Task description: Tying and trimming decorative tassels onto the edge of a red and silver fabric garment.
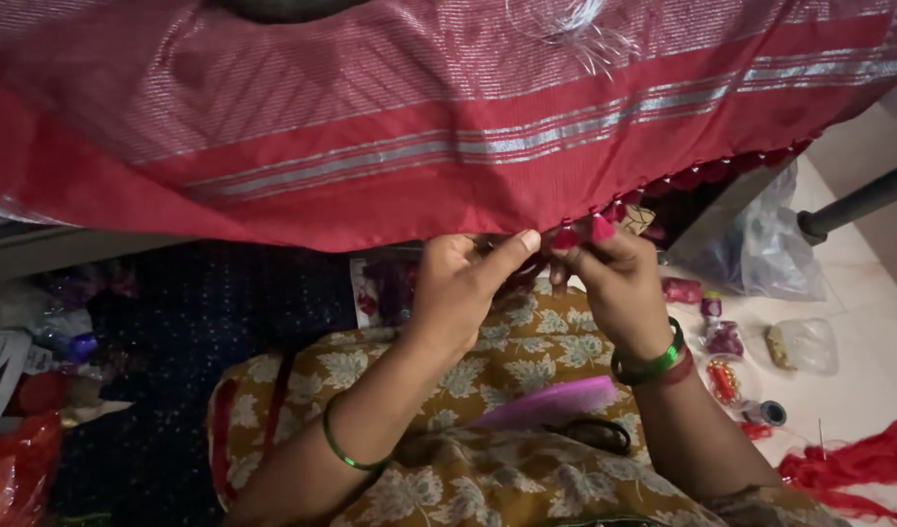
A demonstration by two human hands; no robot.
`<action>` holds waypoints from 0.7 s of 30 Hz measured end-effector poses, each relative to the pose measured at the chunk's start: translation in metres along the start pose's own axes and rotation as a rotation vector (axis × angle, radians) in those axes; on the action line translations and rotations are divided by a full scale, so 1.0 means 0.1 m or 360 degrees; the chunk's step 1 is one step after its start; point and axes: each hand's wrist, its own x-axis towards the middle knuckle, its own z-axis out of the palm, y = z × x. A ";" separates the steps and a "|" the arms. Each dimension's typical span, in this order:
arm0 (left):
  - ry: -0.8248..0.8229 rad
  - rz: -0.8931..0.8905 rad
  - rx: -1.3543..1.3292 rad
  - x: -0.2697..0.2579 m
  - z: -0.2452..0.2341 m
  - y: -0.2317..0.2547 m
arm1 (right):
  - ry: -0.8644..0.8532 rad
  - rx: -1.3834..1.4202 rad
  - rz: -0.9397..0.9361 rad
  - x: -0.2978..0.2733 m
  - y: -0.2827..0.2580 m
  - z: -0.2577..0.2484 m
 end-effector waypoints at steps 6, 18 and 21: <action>0.0002 -0.0059 -0.0034 -0.01 0.01 -0.03 | -0.0095 0.0002 -0.0178 -0.02 0.05 -0.05; -0.0071 -0.0225 -0.0220 0.05 0.00 -0.17 | 0.0051 0.0535 0.0045 -0.07 -0.34 0.42; -0.0058 -0.0227 -0.0244 0.05 -0.02 -0.28 | 0.0126 0.0600 0.0160 -0.16 -0.40 0.39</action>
